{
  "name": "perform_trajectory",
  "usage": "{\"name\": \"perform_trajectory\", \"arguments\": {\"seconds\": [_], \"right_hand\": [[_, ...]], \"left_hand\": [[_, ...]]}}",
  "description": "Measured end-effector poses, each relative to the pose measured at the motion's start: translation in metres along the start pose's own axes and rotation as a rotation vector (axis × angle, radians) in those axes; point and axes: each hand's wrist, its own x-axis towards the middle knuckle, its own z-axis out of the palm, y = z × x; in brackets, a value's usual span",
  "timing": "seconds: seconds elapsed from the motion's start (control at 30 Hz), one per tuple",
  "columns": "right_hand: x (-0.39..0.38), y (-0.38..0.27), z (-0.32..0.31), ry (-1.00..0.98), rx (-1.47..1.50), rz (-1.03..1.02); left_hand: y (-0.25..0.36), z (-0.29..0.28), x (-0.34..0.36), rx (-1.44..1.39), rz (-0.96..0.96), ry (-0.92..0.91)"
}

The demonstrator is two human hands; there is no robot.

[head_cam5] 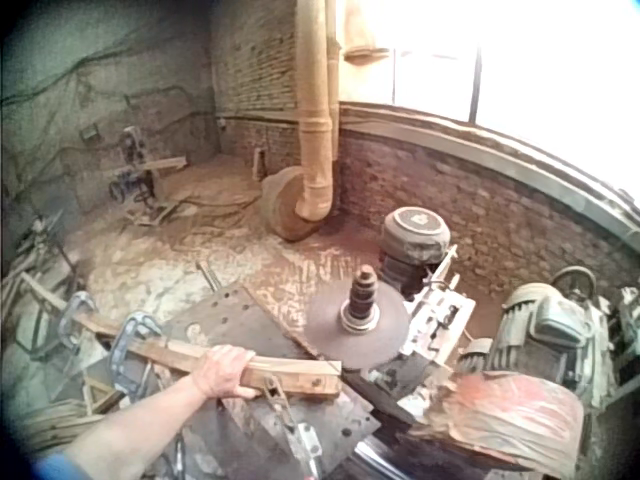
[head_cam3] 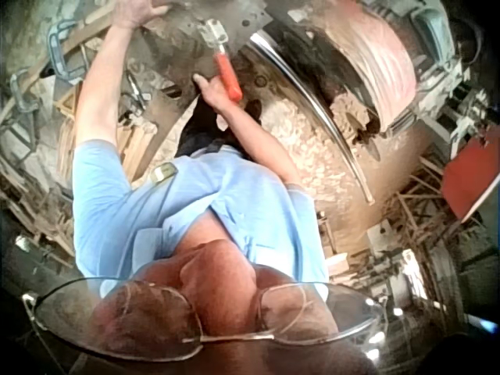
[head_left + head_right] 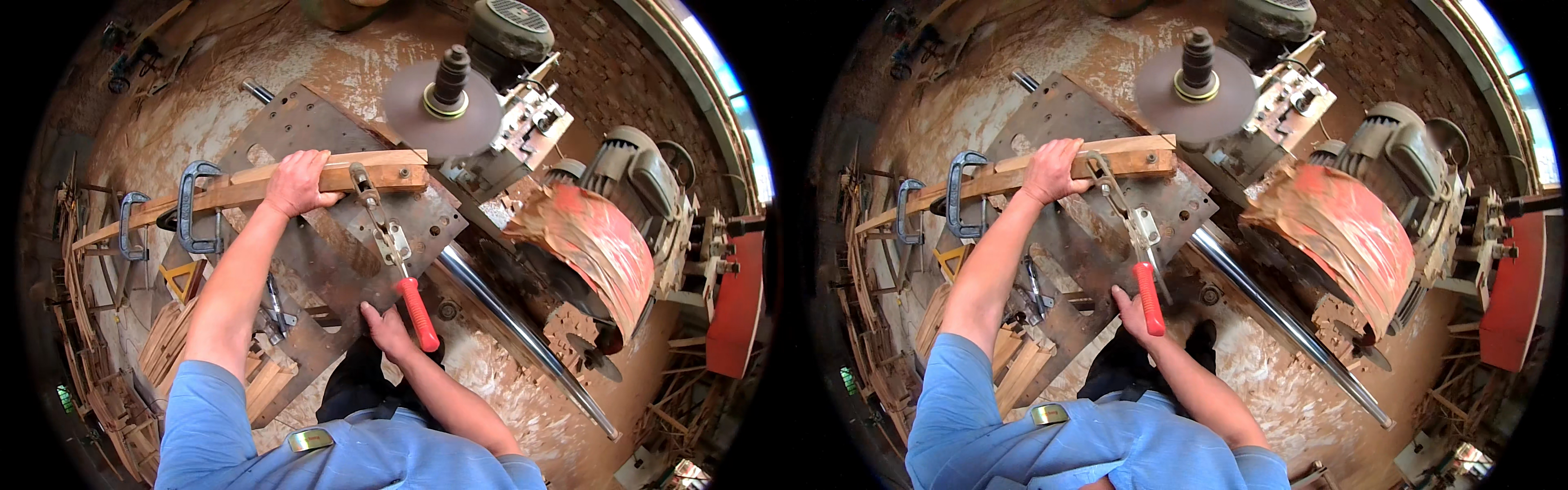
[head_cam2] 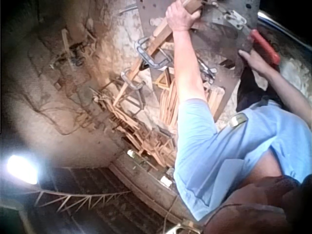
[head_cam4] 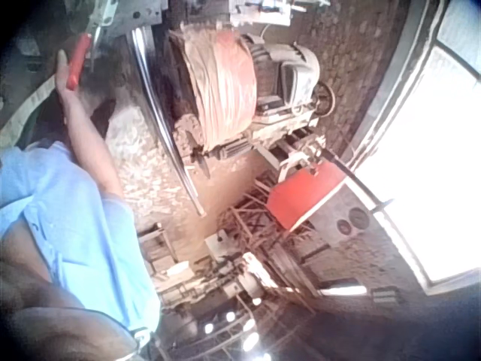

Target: The person secures a curved wooden piece to a miter saw table using C-clamps, then cuts the wood with the saw. After cutting, the person removes the clamps and handles the cut pieces.

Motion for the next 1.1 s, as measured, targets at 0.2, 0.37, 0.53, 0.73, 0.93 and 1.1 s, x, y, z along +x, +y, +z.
{"name": "perform_trajectory", "arguments": {"seconds": [0.2, 0.37, 0.53, 0.73, 0.93, 1.1], "right_hand": [[0.031, -0.004, 0.023, 0.003, 0.089, 0.012], [0.055, -0.017, 0.042, 0.007, 0.075, 0.090], [0.064, -0.067, 0.053, -0.027, 0.254, 0.070], [0.080, -0.077, 0.062, -0.024, 0.245, 0.141], [0.085, -0.080, 0.068, -0.014, 0.207, 0.134], [0.085, -0.078, 0.068, 0.012, 0.170, 0.038]], "left_hand": [[-0.040, 0.004, 0.008, -0.015, -0.021, -0.033], [-0.071, 0.011, 0.014, -0.033, -0.022, -0.049], [-0.100, 0.014, 0.030, -0.137, -0.090, -0.161], [-0.145, 0.000, 0.069, -0.100, -0.284, -0.649], [-0.147, -0.016, 0.088, 0.043, -0.445, -0.858], [-0.161, -0.015, 0.088, -0.029, -0.451, -0.937]]}}
